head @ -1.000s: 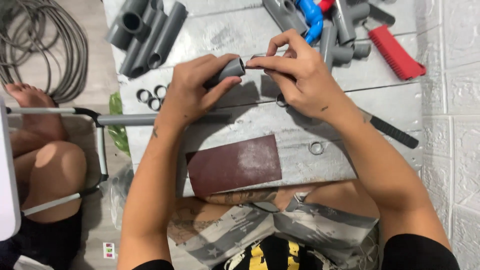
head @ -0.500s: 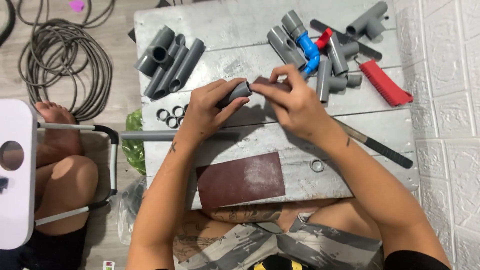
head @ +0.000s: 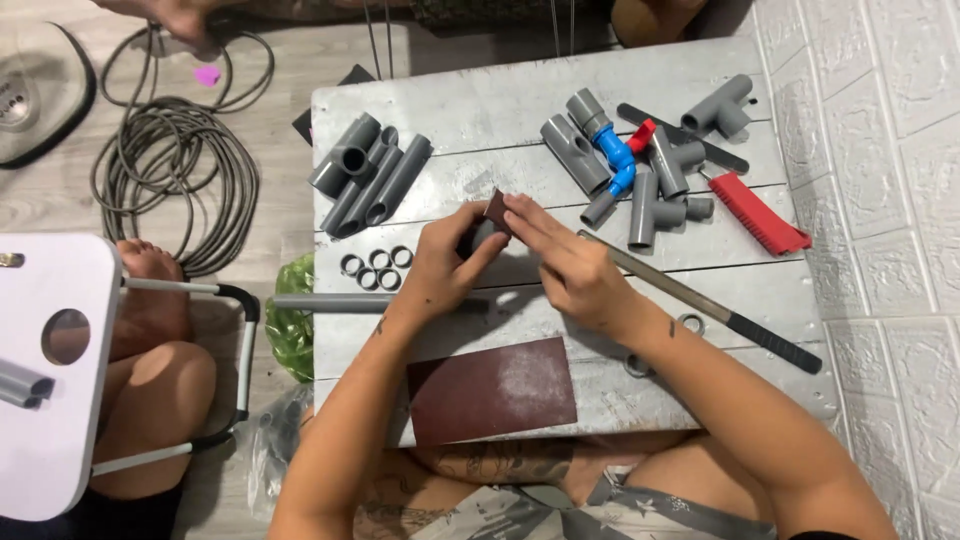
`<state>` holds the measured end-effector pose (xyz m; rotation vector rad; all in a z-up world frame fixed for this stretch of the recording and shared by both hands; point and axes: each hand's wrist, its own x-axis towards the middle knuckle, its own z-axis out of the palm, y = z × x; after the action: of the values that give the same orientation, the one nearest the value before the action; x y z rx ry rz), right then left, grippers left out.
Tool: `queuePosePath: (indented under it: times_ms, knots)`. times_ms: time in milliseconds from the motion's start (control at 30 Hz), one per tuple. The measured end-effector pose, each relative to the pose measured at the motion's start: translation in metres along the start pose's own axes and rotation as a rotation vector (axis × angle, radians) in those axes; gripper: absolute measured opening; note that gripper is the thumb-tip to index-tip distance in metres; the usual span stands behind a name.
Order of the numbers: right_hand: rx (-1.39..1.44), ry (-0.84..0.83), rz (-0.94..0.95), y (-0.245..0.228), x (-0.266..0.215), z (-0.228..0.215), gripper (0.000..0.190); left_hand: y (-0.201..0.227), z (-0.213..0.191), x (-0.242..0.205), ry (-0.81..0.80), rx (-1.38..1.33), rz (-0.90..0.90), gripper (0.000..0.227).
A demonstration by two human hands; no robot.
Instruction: Sanding the ends of PVC pipe segments with sandpaper to smooth the edges for assembly.
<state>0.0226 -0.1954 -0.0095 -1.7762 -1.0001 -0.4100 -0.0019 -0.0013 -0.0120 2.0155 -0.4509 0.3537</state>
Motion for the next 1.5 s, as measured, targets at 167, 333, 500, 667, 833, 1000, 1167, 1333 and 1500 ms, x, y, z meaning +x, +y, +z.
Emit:
queuePosePath:
  times_ms: [167, 333, 500, 667, 833, 1000, 1167, 1333, 1500]
  knots:
    - [0.036, -0.054, -0.059, 0.012, -0.005, 0.003, 0.053, -0.010, 0.005, -0.002, -0.030, -0.068, -0.049, 0.020]
    - [0.010, -0.057, -0.083, 0.003, -0.001, 0.001, 0.052, 0.006, -0.003, 0.002, -0.046, -0.173, -0.100, 0.017]
    - [0.021, -0.072, -0.082, 0.018, -0.012, 0.006, 0.054, -0.002, 0.000, 0.003, -0.012, -0.295, -0.151, 0.015]
    - [0.069, -0.065, -0.068, 0.010, -0.003, 0.001, 0.054, 0.008, -0.005, 0.006, -0.018, -0.419, -0.200, 0.016]
    - [0.028, -0.061, -0.097, 0.007, -0.001, 0.001, 0.050, -0.003, 0.002, -0.002, -0.085, -0.348, -0.165, 0.022]
    - [0.025, -0.086, -0.137, 0.009, -0.003, 0.001, 0.048, -0.004, 0.002, 0.000, -0.119, -0.359, -0.169, 0.019]
    - [0.083, -0.073, -0.097, 0.020, -0.013, 0.006, 0.052, -0.006, 0.002, -0.002, -0.140, -0.301, -0.153, 0.027]
    - [0.100, -0.050, -0.101, 0.034, -0.023, 0.012, 0.053, 0.008, -0.003, 0.003, -0.120, -0.438, -0.265, 0.028]
    - [0.078, -0.072, -0.073, 0.022, -0.014, 0.006, 0.051, 0.004, -0.001, -0.001, -0.149, -0.494, -0.320, 0.031]
